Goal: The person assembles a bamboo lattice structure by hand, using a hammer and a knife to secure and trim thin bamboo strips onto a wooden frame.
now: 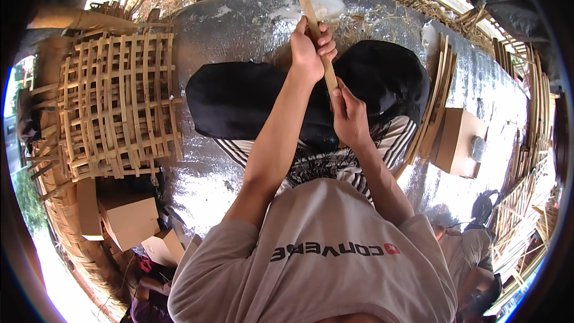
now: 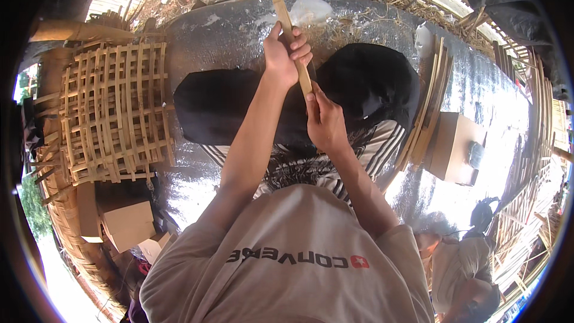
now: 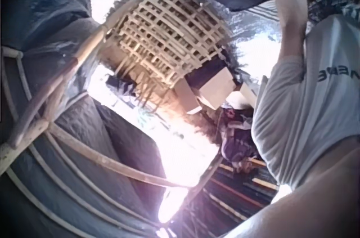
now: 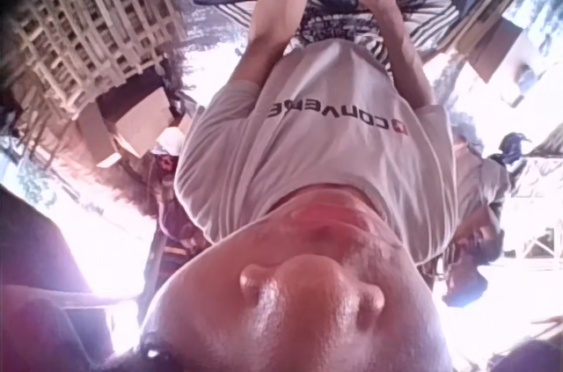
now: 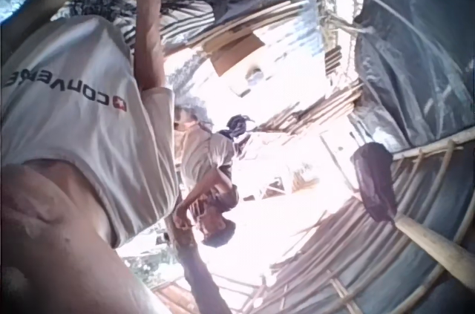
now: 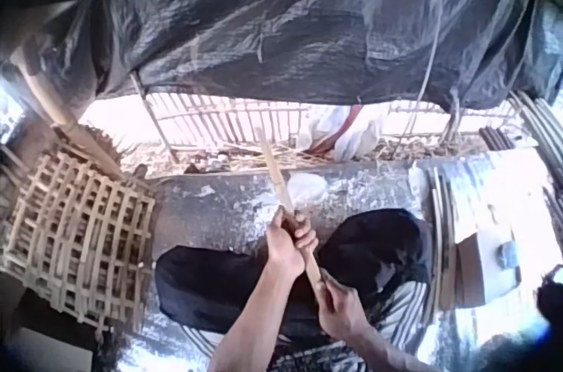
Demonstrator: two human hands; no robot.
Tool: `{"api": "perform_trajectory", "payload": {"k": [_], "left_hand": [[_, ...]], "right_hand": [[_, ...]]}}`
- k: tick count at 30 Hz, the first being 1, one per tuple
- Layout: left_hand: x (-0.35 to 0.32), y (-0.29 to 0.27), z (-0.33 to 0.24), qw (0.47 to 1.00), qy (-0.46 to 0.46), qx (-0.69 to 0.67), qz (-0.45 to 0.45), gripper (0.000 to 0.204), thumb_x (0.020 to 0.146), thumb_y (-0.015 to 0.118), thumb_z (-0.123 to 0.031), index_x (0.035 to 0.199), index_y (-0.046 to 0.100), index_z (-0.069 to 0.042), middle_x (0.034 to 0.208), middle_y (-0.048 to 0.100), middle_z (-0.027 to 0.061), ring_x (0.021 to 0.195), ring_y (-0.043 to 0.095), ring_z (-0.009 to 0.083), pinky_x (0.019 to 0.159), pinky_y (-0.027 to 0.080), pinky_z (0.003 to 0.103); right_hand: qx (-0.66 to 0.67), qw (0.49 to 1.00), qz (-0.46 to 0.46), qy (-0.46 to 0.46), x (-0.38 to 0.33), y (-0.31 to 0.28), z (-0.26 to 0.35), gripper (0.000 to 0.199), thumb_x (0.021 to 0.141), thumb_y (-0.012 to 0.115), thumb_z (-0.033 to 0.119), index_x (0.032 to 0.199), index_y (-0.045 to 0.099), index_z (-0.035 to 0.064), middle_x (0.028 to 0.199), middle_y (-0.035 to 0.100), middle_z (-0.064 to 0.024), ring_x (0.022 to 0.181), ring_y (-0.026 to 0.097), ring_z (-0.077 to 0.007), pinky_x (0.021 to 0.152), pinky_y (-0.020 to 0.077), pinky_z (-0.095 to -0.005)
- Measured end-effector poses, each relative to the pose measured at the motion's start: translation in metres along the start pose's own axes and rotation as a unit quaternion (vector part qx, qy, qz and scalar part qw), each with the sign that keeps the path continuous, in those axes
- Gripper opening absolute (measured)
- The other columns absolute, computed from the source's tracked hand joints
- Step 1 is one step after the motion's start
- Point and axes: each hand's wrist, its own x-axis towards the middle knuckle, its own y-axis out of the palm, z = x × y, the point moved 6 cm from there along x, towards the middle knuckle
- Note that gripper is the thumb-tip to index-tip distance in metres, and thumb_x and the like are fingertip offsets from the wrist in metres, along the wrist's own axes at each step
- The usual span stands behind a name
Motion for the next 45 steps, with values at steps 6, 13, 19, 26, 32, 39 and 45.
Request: {"api": "perform_trajectory", "payload": {"k": [6, 13, 19, 26, 32, 39, 45], "left_hand": [[0.002, 0.006, -0.005, 1.0, 0.01, 0.007, -0.016, 0.049, 0.107, 0.02, -0.047, 0.081, 0.046, -0.014, 0.057, 0.03, -0.0067, 0.044, 0.026, 0.0086, 0.047, 0.028, 0.027], [-0.005, 0.012, -0.013, 0.986, 0.043, 0.13, -0.096, 0.053, 0.105, 0.031, -0.057, 0.079, 0.047, -0.014, 0.058, 0.031, -0.0059, 0.043, 0.026, 0.0082, 0.04, 0.023, 0.026], [-0.034, 0.021, -0.041, 0.869, 0.117, 0.422, -0.232, 0.063, 0.098, 0.038, -0.067, 0.081, 0.049, -0.007, 0.062, 0.043, -0.0011, 0.049, 0.04, 0.0093, 0.045, 0.034, 0.027], [-0.027, -0.004, -0.011, 0.865, 0.151, 0.43, -0.21, 0.057, 0.102, 0.045, -0.056, 0.083, 0.054, -0.002, 0.07, 0.048, 0.0001, 0.061, 0.045, 0.0094, 0.056, 0.038, 0.027], [-0.022, -0.011, -0.015, 0.889, 0.134, 0.386, -0.208, 0.056, 0.097, 0.045, -0.064, 0.081, 0.048, -0.011, 0.061, 0.04, -0.0037, 0.045, 0.035, 0.0063, 0.04, 0.028, 0.023], [-0.018, -0.026, -0.044, 0.926, 0.097, 0.236, -0.279, 0.048, 0.104, 0.037, -0.055, 0.085, 0.044, -0.011, 0.067, 0.041, 0.0003, 0.05, 0.037, 0.0113, 0.044, 0.031, 0.028], [-0.021, -0.044, -0.052, 0.93, 0.088, 0.212, -0.288, 0.048, 0.104, 0.035, -0.055, 0.087, 0.045, -0.011, 0.07, 0.042, 0.0004, 0.056, 0.041, 0.0133, 0.05, 0.035, 0.031]], "right_hand": [[0.256, 0.929, 0.127, 0.234, -0.002, 0.013, -0.02, 0.048, 0.106, 0.041, 0.044, 0.104, 0.063, 0.0016, 0.064, 0.05, 0.0003, 0.055, 0.044, -0.0097, 0.052, 0.0377, -0.0251], [0.018, 0.999, -0.02, 0.031, 0.007, -0.029, -0.043, 0.044, 0.102, 0.053, 0.042, 0.095, 0.062, -0.001, 0.075, 0.065, -0.0124, 0.066, 0.06, -0.0183, 0.065, 0.0498, -0.0325], [-0.145, 0.893, -0.37, 0.21, -0.026, -0.227, -0.162, 0.025, 0.095, 0.063, 0.026, 0.1, 0.065, 0.0018, 0.078, 0.07, -0.0158, 0.063, 0.069, -0.0261, 0.061, 0.0539, -0.0402], [-0.405, 0.82, -0.217, 0.341, -0.066, -0.252, -0.243, 0.053, 0.09, 0.062, 0.049, 0.12, 0.055, 0.0059, 0.122, 0.06, -0.0267, 0.11, 0.059, -0.0484, 0.089, 0.0499, -0.0542], [-0.413, 0.839, -0.165, 0.315, -0.063, -0.271, -0.276, 0.03, 0.091, 0.055, 0.029, 0.101, 0.064, 0.0021, 0.099, 0.068, -0.0274, 0.096, 0.064, -0.0488, 0.084, 0.0508, -0.0565], [-0.428, 0.862, -0.174, 0.21, -0.074, -0.259, -0.291, 0.029, 0.091, 0.056, 0.028, 0.103, 0.064, 0.0033, 0.102, 0.067, -0.0231, 0.1, 0.065, -0.0414, 0.088, 0.0508, -0.0516], [-0.471, 0.849, -0.176, 0.164, -0.062, -0.29, -0.235, 0.032, 0.098, 0.051, 0.035, 0.107, 0.071, 0.0104, 0.09, 0.072, -0.0153, 0.082, 0.069, -0.0321, 0.074, 0.053, -0.0429]]}}
